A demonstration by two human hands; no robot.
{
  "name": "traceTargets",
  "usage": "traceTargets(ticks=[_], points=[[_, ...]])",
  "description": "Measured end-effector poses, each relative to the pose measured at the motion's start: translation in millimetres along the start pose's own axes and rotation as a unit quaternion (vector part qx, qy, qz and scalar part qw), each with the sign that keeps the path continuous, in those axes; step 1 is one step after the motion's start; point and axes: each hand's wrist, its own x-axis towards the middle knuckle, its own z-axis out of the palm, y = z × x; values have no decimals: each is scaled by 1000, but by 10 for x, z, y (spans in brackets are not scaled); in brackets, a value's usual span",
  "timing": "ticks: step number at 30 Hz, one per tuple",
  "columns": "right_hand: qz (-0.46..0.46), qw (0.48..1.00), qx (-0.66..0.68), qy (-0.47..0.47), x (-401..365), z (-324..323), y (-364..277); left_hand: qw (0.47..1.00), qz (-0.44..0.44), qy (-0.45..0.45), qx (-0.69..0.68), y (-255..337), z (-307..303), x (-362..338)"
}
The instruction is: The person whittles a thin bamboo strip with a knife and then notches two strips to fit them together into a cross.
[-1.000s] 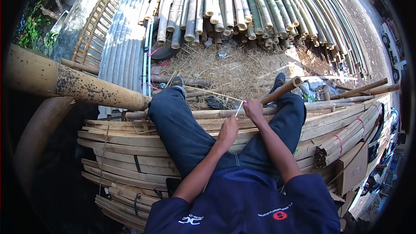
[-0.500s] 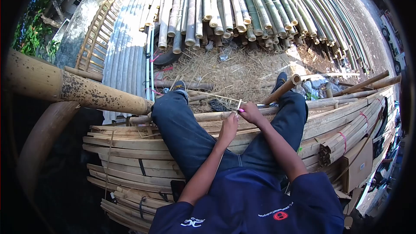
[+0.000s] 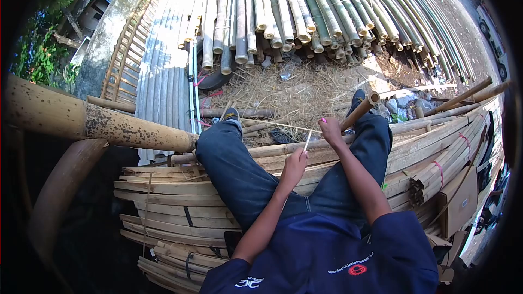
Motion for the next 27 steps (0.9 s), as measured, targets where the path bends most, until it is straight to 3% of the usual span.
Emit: traceTargets(ticks=[1,2,3,4,5,7,9,16,20,22,25,27], points=[[-21,999,47,-14,-56,-12,-41,1000,2,3,-3,26,-73,22],[-21,994,90,-54,-126,-15,-70,984,-86,-28,-153,38,-136,37],[-22,994,86,-59,-199,-22,-99,937,-172,-59,-299,55,-173,37],[-85,992,50,-84,-260,-23,-137,885,-204,-86,-410,99,-196,52],[-149,983,16,-105,-295,-20,-193,885,-204,-85,-410,116,-205,55],[-129,984,12,-118,-298,44,-205,830,-224,-96,-502,104,-213,72],[-229,963,43,-137,-302,59,-198,838,-216,-94,-492,92,-170,59],[-306,936,-26,-174,-373,89,-215,860,-191,-51,-471,39,-66,7],[-309,944,-61,-102,-305,135,-74,859,-178,-65,-475,56,-10,-85],[-80,991,-109,-14,-35,86,139,855,-198,-181,-444,344,44,-196],[-21,1000,-3,14,57,111,135,849,-183,-155,-472,289,25,-112],[-62,996,61,24,26,138,149,837,-179,-152,-495,227,-133,-26]])
